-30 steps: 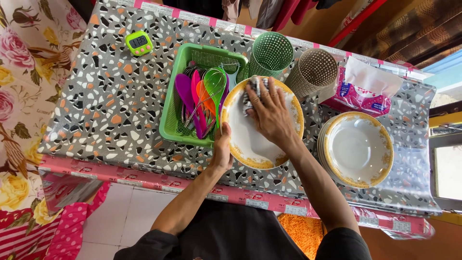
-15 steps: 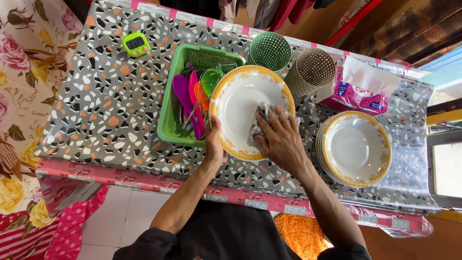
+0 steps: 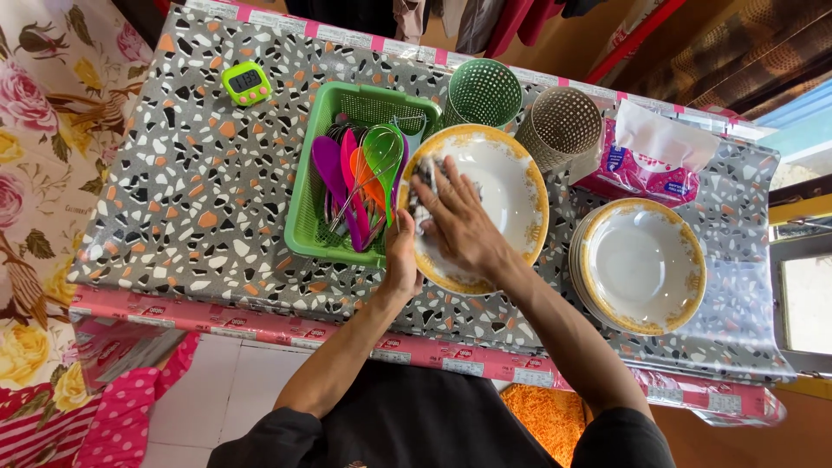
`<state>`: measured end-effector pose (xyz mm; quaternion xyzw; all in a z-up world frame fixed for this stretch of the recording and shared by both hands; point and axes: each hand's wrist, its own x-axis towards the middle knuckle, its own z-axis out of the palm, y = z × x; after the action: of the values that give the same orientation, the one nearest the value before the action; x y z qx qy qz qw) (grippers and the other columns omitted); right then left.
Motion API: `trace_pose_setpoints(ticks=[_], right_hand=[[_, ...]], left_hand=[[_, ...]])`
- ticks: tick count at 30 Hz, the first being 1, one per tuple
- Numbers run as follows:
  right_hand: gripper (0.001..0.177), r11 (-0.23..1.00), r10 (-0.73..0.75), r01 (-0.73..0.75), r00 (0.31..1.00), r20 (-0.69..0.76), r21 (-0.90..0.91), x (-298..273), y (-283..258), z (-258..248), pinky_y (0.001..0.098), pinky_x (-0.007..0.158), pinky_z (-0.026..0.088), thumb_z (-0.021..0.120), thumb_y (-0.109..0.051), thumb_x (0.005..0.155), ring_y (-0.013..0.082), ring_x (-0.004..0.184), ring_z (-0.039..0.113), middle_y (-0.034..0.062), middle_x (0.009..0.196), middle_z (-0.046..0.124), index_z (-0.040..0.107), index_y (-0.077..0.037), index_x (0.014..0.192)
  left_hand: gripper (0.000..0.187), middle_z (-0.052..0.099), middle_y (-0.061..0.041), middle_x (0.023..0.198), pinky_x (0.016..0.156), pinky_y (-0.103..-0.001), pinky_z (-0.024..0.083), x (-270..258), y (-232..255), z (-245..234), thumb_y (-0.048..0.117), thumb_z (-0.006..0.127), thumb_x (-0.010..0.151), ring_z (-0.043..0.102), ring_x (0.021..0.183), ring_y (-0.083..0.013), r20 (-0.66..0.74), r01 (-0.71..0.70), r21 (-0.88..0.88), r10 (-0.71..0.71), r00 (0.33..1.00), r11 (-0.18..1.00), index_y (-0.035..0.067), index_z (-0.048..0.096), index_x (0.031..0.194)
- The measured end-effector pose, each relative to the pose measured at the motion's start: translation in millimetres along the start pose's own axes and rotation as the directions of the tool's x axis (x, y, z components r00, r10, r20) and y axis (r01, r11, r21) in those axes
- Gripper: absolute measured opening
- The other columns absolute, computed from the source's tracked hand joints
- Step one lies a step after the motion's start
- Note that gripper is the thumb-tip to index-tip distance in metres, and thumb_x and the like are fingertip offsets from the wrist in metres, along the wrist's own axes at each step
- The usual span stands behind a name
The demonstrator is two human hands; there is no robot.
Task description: The person wipes the interior and exterior surfaces of several white plates with gold rims using a checkered cloth. They handle each plate one at a time, turning them over to clean both sides, then place them back on the table.
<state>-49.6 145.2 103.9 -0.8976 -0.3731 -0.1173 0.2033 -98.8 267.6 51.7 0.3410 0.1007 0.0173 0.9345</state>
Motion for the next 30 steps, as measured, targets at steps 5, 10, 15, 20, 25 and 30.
trace_pose_setpoints(ticks=[5,10,15,20,25,30], right_hand=[[0.061,0.989,0.078,-0.081,0.997,-0.027,-0.121,18,19,-26,0.0597,0.121,0.020,0.046,-0.038,0.108,0.0415,0.154,0.009,0.0168,0.169,0.018,0.031,-0.022,0.164],[0.061,0.932,0.104,-0.121,0.992,-0.068,-0.342,4,29,-43,0.0540,0.121,0.019,0.056,-0.039,0.104,0.0390,0.154,0.014,0.0144,0.168,0.028,0.042,-0.023,0.161],[0.055,0.903,0.256,-0.216,0.965,0.063,-0.371,-26,15,-54,0.0585,0.118,0.027,0.049,-0.043,0.104,0.0410,0.151,0.029,0.0145,0.161,0.042,0.049,-0.022,0.155],[0.060,0.931,0.310,-0.243,0.920,0.239,-0.273,-36,-16,-66,0.0579,0.119,0.024,0.036,-0.052,0.105,0.0385,0.152,0.026,0.0173,0.162,0.039,0.048,-0.021,0.154],[0.058,0.975,0.219,-0.220,0.921,0.322,-0.034,-33,-48,-61,0.0603,0.118,0.024,0.040,-0.044,0.104,0.0395,0.153,0.020,0.0185,0.165,0.030,0.043,-0.020,0.157],[0.064,0.990,0.067,-0.086,0.984,0.165,0.111,-17,-33,-28,0.0628,0.117,0.029,0.049,-0.036,0.102,0.0422,0.155,0.015,0.0176,0.169,0.021,0.031,-0.022,0.162]], left_hand=[[0.061,0.065,-0.009,0.092,0.046,-0.023,0.061,-7,10,4,0.056,0.044,0.103,0.067,0.054,-0.0100,-0.037,-0.004,0.108,0.008,0.999,0.994,0.009,0.045,0.141],[0.069,0.061,-0.013,0.094,0.044,-0.024,0.061,-5,30,10,0.057,0.043,0.103,0.067,0.054,-0.0142,-0.077,-0.009,0.134,0.020,0.997,0.991,0.006,0.038,0.148],[0.069,0.047,-0.023,0.137,0.076,-0.046,0.064,-1,33,7,0.058,0.039,0.104,0.068,0.102,-0.0368,-0.128,-0.045,0.137,0.063,0.990,0.990,0.013,0.031,0.157],[0.066,0.037,-0.023,0.151,0.094,-0.053,0.056,-1,26,7,0.057,0.041,0.105,0.054,0.125,-0.0349,-0.134,-0.045,0.120,0.061,0.989,0.992,0.017,0.031,0.157],[0.065,0.045,-0.025,0.146,0.096,-0.057,0.056,12,-4,-6,0.057,0.040,0.105,0.060,0.117,-0.0351,-0.099,-0.047,0.084,0.055,0.994,0.995,0.019,0.030,0.157],[0.057,0.065,-0.017,0.127,0.084,-0.042,0.063,12,-28,-14,0.052,0.046,0.105,0.070,0.103,-0.0253,-0.033,-0.023,-0.025,0.022,0.999,0.999,0.009,0.050,0.142]])
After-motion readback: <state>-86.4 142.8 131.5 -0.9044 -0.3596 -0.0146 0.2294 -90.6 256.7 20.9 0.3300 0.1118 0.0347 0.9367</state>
